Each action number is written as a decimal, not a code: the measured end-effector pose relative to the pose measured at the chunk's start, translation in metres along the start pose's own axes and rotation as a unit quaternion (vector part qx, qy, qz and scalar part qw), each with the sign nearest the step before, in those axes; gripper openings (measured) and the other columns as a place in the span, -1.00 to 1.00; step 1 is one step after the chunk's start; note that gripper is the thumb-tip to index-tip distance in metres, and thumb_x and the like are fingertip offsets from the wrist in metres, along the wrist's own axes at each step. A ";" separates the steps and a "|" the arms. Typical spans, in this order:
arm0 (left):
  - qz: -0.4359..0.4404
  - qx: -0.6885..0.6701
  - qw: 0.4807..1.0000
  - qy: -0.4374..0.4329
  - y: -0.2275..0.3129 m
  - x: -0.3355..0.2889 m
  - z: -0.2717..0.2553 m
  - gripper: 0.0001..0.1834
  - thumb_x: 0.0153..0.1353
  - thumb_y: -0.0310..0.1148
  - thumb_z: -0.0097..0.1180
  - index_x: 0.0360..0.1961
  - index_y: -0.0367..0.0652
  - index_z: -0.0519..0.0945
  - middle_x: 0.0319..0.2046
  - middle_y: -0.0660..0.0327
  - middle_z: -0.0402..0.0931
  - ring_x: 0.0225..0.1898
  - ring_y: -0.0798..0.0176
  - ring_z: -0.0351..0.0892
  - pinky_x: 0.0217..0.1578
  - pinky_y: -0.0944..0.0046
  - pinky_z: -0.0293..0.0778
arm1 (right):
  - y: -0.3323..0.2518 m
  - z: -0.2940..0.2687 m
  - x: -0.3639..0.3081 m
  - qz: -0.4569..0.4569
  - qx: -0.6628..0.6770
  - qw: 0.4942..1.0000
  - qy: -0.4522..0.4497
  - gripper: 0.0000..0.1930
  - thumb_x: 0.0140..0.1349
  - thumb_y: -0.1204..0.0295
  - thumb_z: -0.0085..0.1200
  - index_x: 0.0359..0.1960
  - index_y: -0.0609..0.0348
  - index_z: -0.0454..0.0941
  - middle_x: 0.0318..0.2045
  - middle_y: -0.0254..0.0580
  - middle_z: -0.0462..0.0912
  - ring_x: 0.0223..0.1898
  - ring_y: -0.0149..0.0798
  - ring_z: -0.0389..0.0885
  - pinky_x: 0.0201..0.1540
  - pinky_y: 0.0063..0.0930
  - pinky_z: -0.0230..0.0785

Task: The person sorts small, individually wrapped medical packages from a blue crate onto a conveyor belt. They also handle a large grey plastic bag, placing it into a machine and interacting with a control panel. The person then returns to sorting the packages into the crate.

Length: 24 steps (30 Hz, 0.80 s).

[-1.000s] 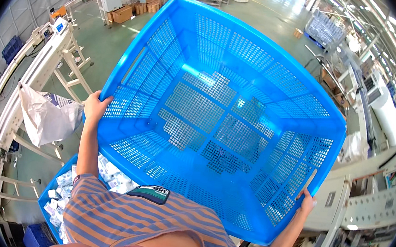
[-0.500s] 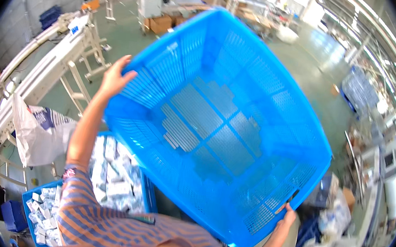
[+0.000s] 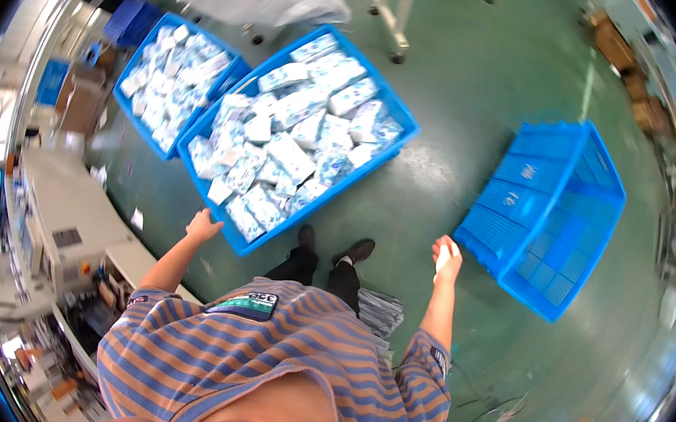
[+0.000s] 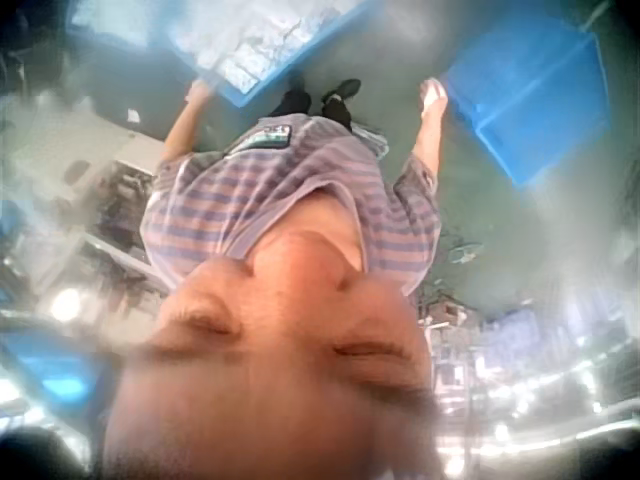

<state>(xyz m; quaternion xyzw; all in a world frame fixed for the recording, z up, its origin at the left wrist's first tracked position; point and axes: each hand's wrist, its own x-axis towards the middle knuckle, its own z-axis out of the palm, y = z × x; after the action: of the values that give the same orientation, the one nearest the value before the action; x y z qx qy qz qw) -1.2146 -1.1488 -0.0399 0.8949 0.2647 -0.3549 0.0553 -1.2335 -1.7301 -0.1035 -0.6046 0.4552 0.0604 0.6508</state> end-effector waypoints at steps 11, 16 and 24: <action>-0.257 -0.223 0.932 0.126 -0.067 0.127 0.132 0.01 -0.21 -0.08 0.23 0.23 -0.26 -0.01 0.20 -0.09 0.04 0.20 -0.03 0.11 0.14 0.08 0.14 | -0.083 0.235 0.178 -0.268 -0.420 0.857 -0.131 -0.22 -0.06 0.00 0.19 0.05 0.40 0.28 0.00 0.13 0.40 0.06 -0.09 0.38 0.09 -0.34 0.21; -0.309 -0.442 0.830 0.142 -0.109 0.232 0.135 -0.19 -0.21 -0.22 0.17 0.12 -0.31 0.21 0.03 -0.10 0.30 0.05 -0.08 0.32 0.00 0.19 0.30 | -0.106 0.362 0.342 -0.391 -0.605 0.694 0.005 -0.07 -0.17 -0.20 0.11 0.05 0.42 0.27 -0.02 0.22 0.40 0.02 0.08 0.38 0.07 -0.20 0.22; -0.259 -0.478 0.807 0.232 -0.089 0.241 0.166 -0.52 -0.20 -0.40 0.04 -0.12 -0.23 0.41 -0.35 -0.01 0.53 -0.30 0.04 0.54 -0.22 0.21 0.41 | -0.112 0.447 0.348 -0.368 -0.575 0.725 -0.094 -0.49 -0.06 -0.09 0.11 -0.69 0.19 0.51 -0.74 -0.30 0.50 -0.62 -0.29 0.50 -0.50 -0.37 0.28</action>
<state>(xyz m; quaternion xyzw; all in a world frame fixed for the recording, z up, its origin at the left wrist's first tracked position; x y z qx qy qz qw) -1.2146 -1.0153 -0.3146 0.7093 0.6277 0.0331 0.3189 -0.7297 -1.5472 -0.3184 -0.9741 0.0116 0.1232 0.1892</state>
